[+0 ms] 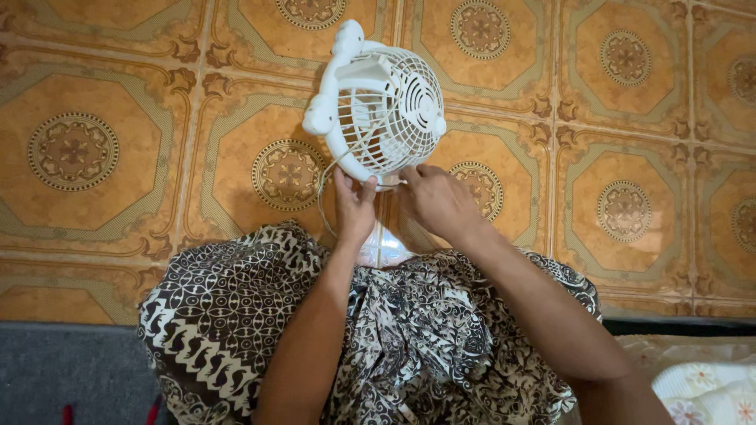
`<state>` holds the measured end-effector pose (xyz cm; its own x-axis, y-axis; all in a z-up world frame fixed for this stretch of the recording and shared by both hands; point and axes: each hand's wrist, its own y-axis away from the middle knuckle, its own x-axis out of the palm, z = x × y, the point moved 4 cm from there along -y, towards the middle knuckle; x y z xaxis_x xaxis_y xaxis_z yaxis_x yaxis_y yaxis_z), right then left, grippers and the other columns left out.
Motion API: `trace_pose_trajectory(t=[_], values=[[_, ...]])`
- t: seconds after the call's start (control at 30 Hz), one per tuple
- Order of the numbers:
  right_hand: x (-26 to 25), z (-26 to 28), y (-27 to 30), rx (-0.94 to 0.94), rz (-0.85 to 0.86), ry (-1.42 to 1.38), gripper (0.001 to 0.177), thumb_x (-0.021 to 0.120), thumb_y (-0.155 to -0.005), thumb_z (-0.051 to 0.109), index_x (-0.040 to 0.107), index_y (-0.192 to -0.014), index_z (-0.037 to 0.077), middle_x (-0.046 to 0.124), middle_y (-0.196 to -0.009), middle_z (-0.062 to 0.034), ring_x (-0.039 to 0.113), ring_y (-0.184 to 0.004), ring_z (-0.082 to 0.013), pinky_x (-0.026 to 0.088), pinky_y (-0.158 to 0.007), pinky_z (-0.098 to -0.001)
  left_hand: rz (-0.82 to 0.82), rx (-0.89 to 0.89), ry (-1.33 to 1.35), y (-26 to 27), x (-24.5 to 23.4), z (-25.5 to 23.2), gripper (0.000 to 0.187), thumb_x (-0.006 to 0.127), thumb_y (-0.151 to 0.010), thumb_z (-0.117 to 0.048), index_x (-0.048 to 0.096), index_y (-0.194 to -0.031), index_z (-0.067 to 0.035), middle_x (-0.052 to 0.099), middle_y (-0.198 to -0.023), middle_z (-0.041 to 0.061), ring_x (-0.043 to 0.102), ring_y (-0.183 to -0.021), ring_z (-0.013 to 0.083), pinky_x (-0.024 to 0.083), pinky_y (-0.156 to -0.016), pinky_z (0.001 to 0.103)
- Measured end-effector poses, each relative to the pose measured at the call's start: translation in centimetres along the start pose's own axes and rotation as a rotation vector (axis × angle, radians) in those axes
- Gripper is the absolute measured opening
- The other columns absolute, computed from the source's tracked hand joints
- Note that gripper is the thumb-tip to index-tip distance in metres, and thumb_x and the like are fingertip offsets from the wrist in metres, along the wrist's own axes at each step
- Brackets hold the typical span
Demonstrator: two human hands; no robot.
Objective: The person reassembles a small white electric fan by attaching the front grille and securing it with screws using a screwdriver. The fan is held in the lap and rotated as needed during assembly.
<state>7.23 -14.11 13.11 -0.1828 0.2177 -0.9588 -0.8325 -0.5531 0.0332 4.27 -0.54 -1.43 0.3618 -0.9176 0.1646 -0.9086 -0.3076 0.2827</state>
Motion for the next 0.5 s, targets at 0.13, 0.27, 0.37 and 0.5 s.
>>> trace_pose_trajectory(t=[0.13,0.27,0.37,0.5], values=[[-1.1,0.8,0.5,-0.239,-0.197,0.017,0.020,0.063,-0.088,0.016,0.072,-0.102,0.005,0.067,-0.092,-0.0164,0.069,-0.086,-0.0335,0.057,-0.071,-0.0445,0.003,0.059,0.050,-0.3,0.0,0.6,0.080,0.063,-0.097,-0.012,0.015,-0.160,-0.007,0.048,-0.154,0.019,0.051,-0.139,0.0280,0.043,-0.116,0.042],[-0.2,-0.1,0.1,-0.126,-0.032,0.161,0.023,0.065,-0.097,0.026,0.069,-0.099,0.004,0.065,-0.090,-0.0138,0.070,-0.087,-0.0334,0.057,-0.070,-0.0465,-0.002,0.125,0.066,-0.5,0.0,1.1,0.076,0.063,-0.097,-0.005,0.018,-0.159,-0.003,0.051,-0.152,0.019,0.053,-0.137,0.0276,0.044,-0.113,0.040],[0.8,-0.7,0.1,-0.049,0.076,0.169,0.026,0.063,-0.104,0.030,0.067,-0.102,0.004,0.064,-0.090,-0.0126,0.069,-0.087,-0.0325,0.057,-0.073,-0.0462,0.003,0.149,0.082,-0.4,0.0,1.2,0.074,0.062,-0.098,-0.003,0.019,-0.158,-0.002,0.052,-0.150,0.019,0.054,-0.136,0.0267,0.045,-0.113,0.038],[0.4,-0.9,0.6,-0.117,-0.024,0.013,0.032,0.063,-0.086,0.019,0.065,-0.112,0.000,0.064,-0.095,-0.0211,0.067,-0.078,-0.0348,0.057,-0.064,-0.0457,0.011,0.145,0.113,-0.4,-0.2,0.7,0.067,0.062,-0.097,-0.002,0.026,-0.155,0.000,0.056,-0.147,0.019,0.057,-0.133,0.0261,0.047,-0.109,0.038]])
